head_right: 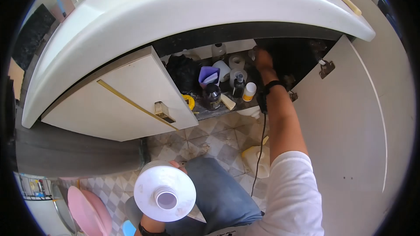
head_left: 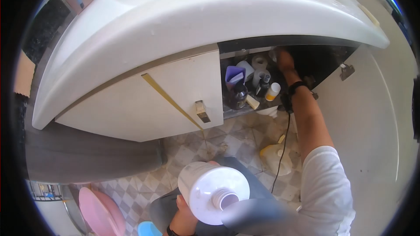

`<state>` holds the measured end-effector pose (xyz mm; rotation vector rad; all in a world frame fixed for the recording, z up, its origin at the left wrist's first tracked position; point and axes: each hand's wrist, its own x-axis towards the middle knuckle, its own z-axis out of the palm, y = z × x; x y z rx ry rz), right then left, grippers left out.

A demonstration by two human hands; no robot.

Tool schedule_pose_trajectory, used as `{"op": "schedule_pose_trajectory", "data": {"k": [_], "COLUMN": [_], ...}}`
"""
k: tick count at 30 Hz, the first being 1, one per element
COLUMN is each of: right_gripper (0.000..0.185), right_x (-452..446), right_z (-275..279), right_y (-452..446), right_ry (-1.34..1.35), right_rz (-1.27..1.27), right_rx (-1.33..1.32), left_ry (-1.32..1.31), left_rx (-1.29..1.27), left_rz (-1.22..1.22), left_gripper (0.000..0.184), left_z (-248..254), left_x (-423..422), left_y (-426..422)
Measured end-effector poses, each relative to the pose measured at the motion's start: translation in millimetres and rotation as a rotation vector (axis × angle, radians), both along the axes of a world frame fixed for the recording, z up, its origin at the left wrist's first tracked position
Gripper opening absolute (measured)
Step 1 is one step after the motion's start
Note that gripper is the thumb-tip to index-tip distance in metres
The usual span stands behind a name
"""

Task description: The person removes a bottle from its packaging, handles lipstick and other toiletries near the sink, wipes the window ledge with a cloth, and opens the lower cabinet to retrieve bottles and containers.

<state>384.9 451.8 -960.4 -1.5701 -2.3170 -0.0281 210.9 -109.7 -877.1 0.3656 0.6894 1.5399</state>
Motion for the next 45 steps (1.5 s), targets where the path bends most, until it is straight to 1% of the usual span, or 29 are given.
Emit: {"op": "schedule_pose_trajectory", "data": {"k": [2,3,4,6,8,9,11,13,14,16,17,19,20,22,24,25,27,31,33,34,36,37,39,40,41,42,43,44,45], "right_gripper": [0.043,0.043,0.045,0.048,0.052,0.061,0.065,0.069,0.073,0.077,0.077,0.077,0.074,0.071,0.061,0.061,0.056,0.047,0.036,0.036,0.024,0.024,0.026,0.026,0.026,0.026,0.026,0.027,0.029], "right_x": [3.8,0.7,-0.3,-1.6,-4.0,-4.9,-0.3,0.9,2.4,6.4,7.2,2.2,-1.5,-15.5,-37.1,-50.5,-77.4,-110.6,-114.2,-112.4,-102.5,-94.4,-78.8,-72.4,-64.1,-55.0,-43.7,-30.9,-18.1], "right_z": [-13.8,-4.4,7.3,26.1,37.7,48.6,40.7,38.4,35.8,36.3,41.5,55.0,61.4,74.2,86.1,85.2,70.3,63.5,60.7,56.4,40.7,37.8,47.7,53.4,64.8,76.6,87.6,100.9,114.5], "right_y": [0.7,-7.1,-13.1,-25.0,-31.4,-36.6,-40.3,-38.7,-39.6,-46.7,-52.5,-57.9,-56.1,-58.4,-64.0,-65.3,-64.1,-68.4,-59.0,-53.4,-35.5,-27.3,-20.2,-20.5,-26.6,-35.0,-47.1,-62.6,-79.2], "right_ry": [0.072,0.070,-0.002,-0.081,-0.166,-0.190,-0.185,-0.171,-0.188,-0.204,-0.188,-0.171,-0.149,-0.127,0.093,0.095,0.180,0.141,0.001,0.002,0.171,0.165,0.202,0.200,0.368,0.536,0.535,0.723,0.904], "right_rz": [0.052,0.054,0.040,0.017,-0.012,-0.020,-0.008,0.012,0.030,0.046,0.021,-0.001,-0.036,-0.061,0.297,0.300,0.534,0.585,0.488,0.493,0.582,0.593,0.533,0.534,0.528,0.518,0.516,0.487,0.449], "right_rx": [-0.029,-0.033,-0.059,-0.092,-0.194,-0.297,-0.249,-0.191,-0.201,-0.212,-0.216,-0.219,-0.263,-0.308,-0.135,-0.133,0.028,0.009,-0.056,-0.060,0.145,0.141,0.288,0.288,0.271,0.250,0.247,-0.019,-0.289], "left_ry": [0.015,0.030,0.026,-0.164,-0.104,-0.089,-0.067,-0.190,-0.184,-0.493,-0.489,-0.408,-0.406,-0.535,-0.526,-0.505,-0.429,-0.369,-0.375,-0.392,-0.374,-0.353,-0.340,-0.318,-0.319,-0.403,-0.486,-0.486,-0.504], "left_rx": [0.002,0.017,0.013,-0.119,-0.147,-0.120,-0.094,-0.032,-0.033,-0.197,-0.196,-0.152,-0.152,-0.113,-0.081,-0.174,-0.293,-0.170,-0.176,-0.176,-0.190,-0.205,-0.172,-0.141,-0.141,-0.100,-0.060,-0.061,0.020], "left_rz": [-0.002,-0.015,-0.015,0.109,0.073,0.050,0.025,0.052,0.057,0.252,0.250,0.126,0.126,0.138,0.143,0.218,0.341,0.270,0.299,0.315,0.359,0.399,0.369,0.328,0.328,0.252,0.175,0.174,0.096], "left_gripper": [0.120,0.120,0.120,0.121,0.121,0.121,0.120,0.118,0.118,0.069,0.069,0.069,0.069,0.069,0.068,0.068,0.068,0.070,0.071,0.072,0.072,0.073,0.072,0.072,0.072,0.072,0.073,0.073,0.074], "left_z": [-0.9,-1.5,-2.5,-4.8,-2.0,4.2,1.5,-16.7,-0.3,44.7,40.4,27.6,30.8,40.0,25.9,21.4,34.0,33.1,36.5,36.7,30.8,28.6,29.7,30.8,30.0,27.8,27.6,35.3,46.3], "left_x": [-1.0,-0.5,2.9,11.9,9.4,10.4,16.0,23.2,27.8,36.0,34.1,25.8,27.0,31.2,30.5,32.1,40.9,47.0,46.9,46.3,44.7,44.7,42.7,40.5,36.7,32.2,30.2,31.3,32.7], "left_y": [-1.5,-1.3,-4.2,-13.3,-14.4,-9.5,-8.6,-7.3,0.2,22.9,22.2,17.3,17.0,15.7,15.4,17.1,25.9,29.5,27.4,26.1,21.1,17.8,16.3,16.7,16.6,16.6,17.6,25.1,36.1]}}
